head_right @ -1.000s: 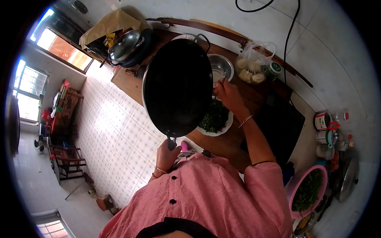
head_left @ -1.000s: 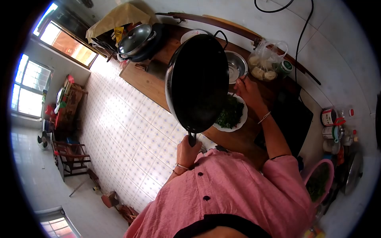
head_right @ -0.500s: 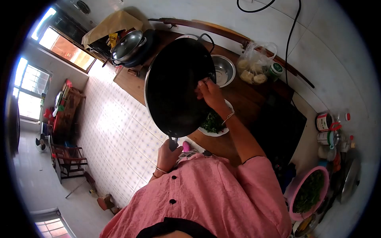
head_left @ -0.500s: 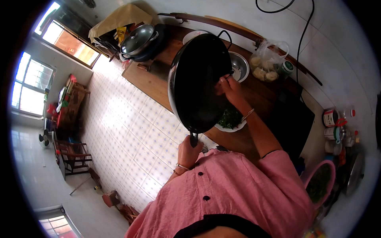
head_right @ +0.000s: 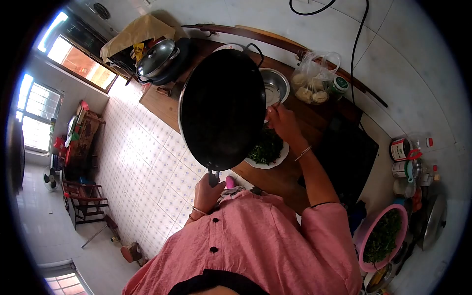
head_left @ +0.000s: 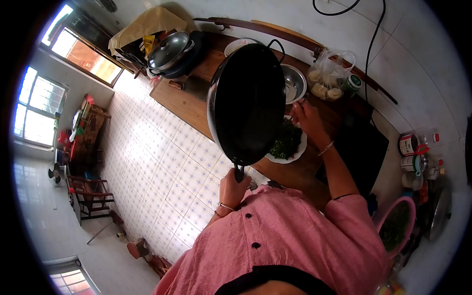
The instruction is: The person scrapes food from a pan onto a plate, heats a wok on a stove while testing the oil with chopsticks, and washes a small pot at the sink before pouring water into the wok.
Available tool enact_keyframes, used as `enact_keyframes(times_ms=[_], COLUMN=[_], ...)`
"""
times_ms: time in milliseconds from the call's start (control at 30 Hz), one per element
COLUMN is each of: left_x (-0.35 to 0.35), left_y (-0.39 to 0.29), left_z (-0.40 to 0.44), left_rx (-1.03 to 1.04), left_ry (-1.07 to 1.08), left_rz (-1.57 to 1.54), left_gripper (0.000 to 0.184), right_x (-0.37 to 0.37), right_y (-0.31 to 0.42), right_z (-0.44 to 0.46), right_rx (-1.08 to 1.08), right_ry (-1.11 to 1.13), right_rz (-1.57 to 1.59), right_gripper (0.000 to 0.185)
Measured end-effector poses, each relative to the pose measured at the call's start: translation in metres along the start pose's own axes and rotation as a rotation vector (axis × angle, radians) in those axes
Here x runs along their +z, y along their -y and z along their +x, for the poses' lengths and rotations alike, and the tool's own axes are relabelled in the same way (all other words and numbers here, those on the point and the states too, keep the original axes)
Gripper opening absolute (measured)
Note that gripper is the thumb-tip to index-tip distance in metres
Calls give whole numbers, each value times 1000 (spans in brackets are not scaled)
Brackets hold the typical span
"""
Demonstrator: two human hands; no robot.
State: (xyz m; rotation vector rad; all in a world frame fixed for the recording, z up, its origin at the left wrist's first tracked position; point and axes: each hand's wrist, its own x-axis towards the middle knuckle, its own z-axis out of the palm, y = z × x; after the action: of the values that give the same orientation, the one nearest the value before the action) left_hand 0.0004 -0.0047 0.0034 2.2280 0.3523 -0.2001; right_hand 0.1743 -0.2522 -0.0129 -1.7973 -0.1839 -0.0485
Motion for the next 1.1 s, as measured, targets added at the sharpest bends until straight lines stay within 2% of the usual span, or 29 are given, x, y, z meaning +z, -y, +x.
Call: enact_keyframes(times_ms=[133,200,433,533,600,733,800,933,1033,1100], left_x=[0,-1,-1,-1,-3,-5,-4,-5,-4,-4], left_y=[1,0,1,4,3,-4,-5,-7,-5,-3], left_z=[1,1,0,2,2,2,2,3,2,2], left_rx=[-2,-9,-6,-15,-20,-21,-27,-34,-27,5], left_ry=[-15,-15,-35,-37,-36,-6,-4,10,9,-19], left_rz=[1,2,-2,-4,-17,-41,-46,-43,-42,-31], left_gripper=[33,33,31,30,30,31,31,31,31,32], right_x=[-4,2,42,49,48,43,48,66,83,81], right_y=[10,16,20,20,21,32,62,75,48,39], right_z=[8,20,70,70,64,72,74,72,72,69], right_rx=[-13,-145,-323,-339,-135,-240,-322,-351,-483,-488], right_ry=[14,-34,-109,-71,66,170,85,73,88,167], right_rz=[-45,13,70,-61,-158,-321,-95,70,-284,-309], right_gripper=[22,23,24,25,26,25,24,21,22,22])
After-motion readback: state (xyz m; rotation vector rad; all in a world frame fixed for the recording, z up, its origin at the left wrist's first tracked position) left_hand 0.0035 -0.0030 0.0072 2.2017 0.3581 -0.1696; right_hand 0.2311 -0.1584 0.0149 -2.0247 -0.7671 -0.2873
